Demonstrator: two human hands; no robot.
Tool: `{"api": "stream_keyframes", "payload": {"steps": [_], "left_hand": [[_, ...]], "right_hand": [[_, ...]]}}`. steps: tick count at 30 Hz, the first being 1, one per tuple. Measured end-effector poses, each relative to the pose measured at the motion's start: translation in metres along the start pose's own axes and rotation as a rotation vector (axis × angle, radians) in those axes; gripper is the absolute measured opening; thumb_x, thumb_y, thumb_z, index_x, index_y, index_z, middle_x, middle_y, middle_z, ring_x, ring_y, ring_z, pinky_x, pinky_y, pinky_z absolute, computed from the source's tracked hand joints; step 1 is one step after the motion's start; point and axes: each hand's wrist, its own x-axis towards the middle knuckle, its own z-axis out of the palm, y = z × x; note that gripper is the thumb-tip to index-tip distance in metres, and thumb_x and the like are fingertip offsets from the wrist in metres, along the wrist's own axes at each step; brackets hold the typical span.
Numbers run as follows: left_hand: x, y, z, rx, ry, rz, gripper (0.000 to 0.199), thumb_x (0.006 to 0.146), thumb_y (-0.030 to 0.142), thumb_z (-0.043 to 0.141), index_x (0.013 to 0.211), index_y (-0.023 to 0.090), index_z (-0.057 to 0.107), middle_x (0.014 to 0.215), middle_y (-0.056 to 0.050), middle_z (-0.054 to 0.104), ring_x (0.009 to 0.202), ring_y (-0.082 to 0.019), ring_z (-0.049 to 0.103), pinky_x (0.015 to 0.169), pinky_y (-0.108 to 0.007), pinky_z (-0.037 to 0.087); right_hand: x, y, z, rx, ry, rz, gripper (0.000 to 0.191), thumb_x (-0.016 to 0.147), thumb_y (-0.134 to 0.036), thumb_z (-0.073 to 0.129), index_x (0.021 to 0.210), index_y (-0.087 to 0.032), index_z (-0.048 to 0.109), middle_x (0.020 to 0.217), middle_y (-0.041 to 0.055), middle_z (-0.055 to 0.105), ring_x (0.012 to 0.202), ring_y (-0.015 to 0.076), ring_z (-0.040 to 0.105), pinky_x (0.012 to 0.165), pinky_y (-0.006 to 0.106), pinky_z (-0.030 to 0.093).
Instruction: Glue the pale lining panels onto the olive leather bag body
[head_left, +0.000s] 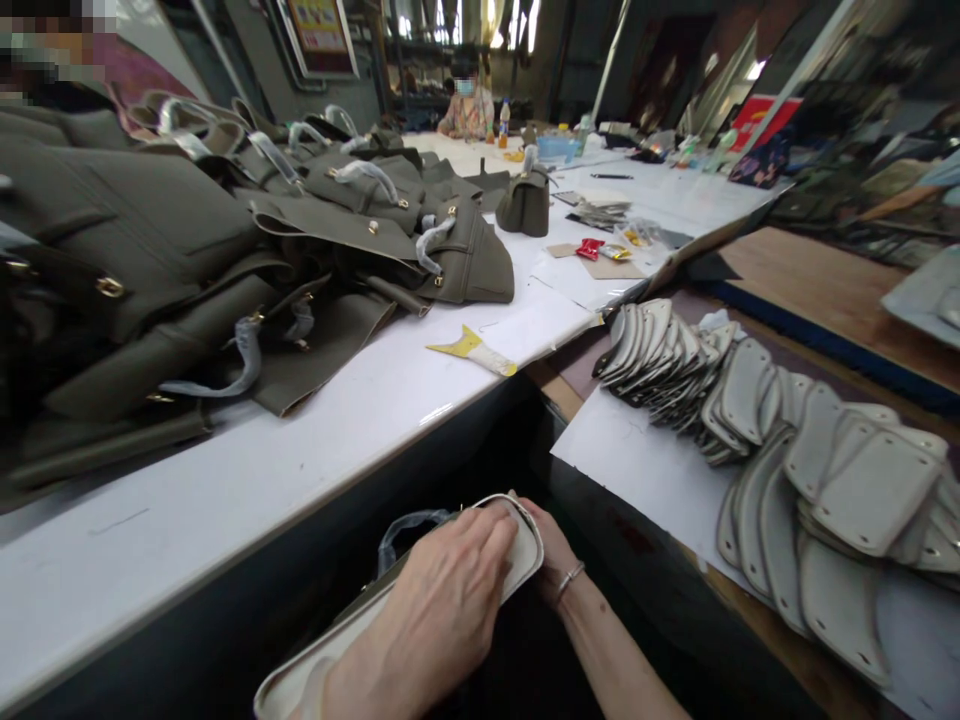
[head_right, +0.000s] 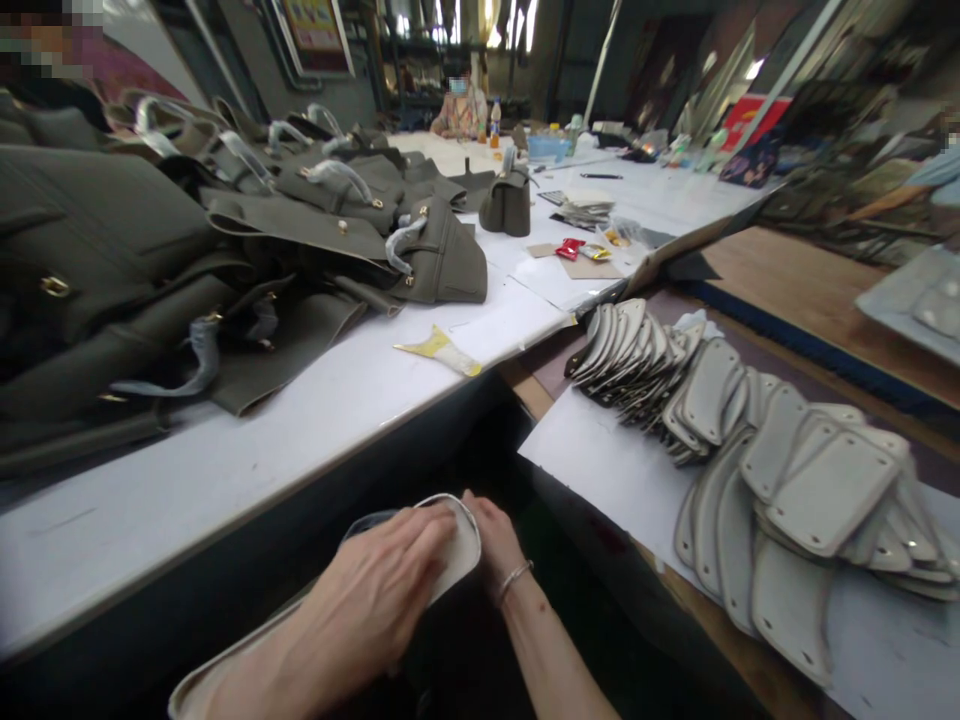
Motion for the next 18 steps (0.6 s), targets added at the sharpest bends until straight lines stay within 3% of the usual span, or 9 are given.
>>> {"api": "stream_keyframes", "payload": {"steps": [2,5,7,12,18], "left_hand": [[0.004,-0.003,-0.006,-0.027,-0.025,-0.002,0.025,0.091,0.01,0.039,0.112,0.019,0.051,0.108,-0.007,0.064,0.097,-0.022,0.062,0.088,-0.036,0.053],[0.011,-0.006,-0.013,-0.003,-0.052,0.019,0.026,0.088,0.007,0.04,0.108,0.018,0.051,0.101,-0.006,0.063,0.088,-0.022,0.063,0.078,-0.034,0.055],[0.015,-0.007,-0.015,0.046,-0.06,0.035,0.026,0.085,0.004,0.038,0.103,0.017,0.051,0.097,-0.006,0.062,0.082,-0.021,0.064,0.071,-0.034,0.055],[0.024,-0.014,-0.017,0.101,-0.018,0.059,0.025,0.086,0.007,0.04,0.105,0.017,0.052,0.102,-0.006,0.06,0.071,-0.02,0.063,0.057,-0.032,0.052],[0.042,-0.027,-0.022,0.018,0.056,0.063,0.018,0.084,0.016,0.048,0.094,0.02,0.062,0.099,-0.004,0.064,0.07,-0.021,0.067,0.058,-0.032,0.05]], "right_hand": [[-0.019,-0.014,-0.007,-0.072,-0.001,-0.076,0.054,0.076,-0.067,0.065,0.084,-0.015,0.07,0.075,0.0049,0.066,0.07,0.0187,0.06,0.062,0.028,0.046],[-0.051,-0.038,-0.014,-0.339,-0.046,-0.307,0.044,0.089,-0.057,0.058,0.104,-0.018,0.073,0.101,0.0086,0.069,0.093,0.0233,0.062,0.081,0.031,0.048],[-0.067,-0.048,-0.013,-0.494,-0.05,-0.416,0.038,0.09,-0.05,0.06,0.108,-0.019,0.072,0.107,0.0093,0.067,0.095,0.0237,0.062,0.081,0.031,0.048],[-0.071,-0.044,-0.002,-0.628,0.082,-0.485,0.03,0.089,-0.044,0.06,0.099,-0.019,0.075,0.087,0.0055,0.061,0.068,0.016,0.055,0.059,0.027,0.043],[-0.069,-0.042,0.004,-0.642,0.151,-0.55,0.026,0.088,-0.04,0.061,0.089,-0.019,0.077,0.077,0.0036,0.057,0.063,0.0139,0.052,0.054,0.026,0.04]]}}
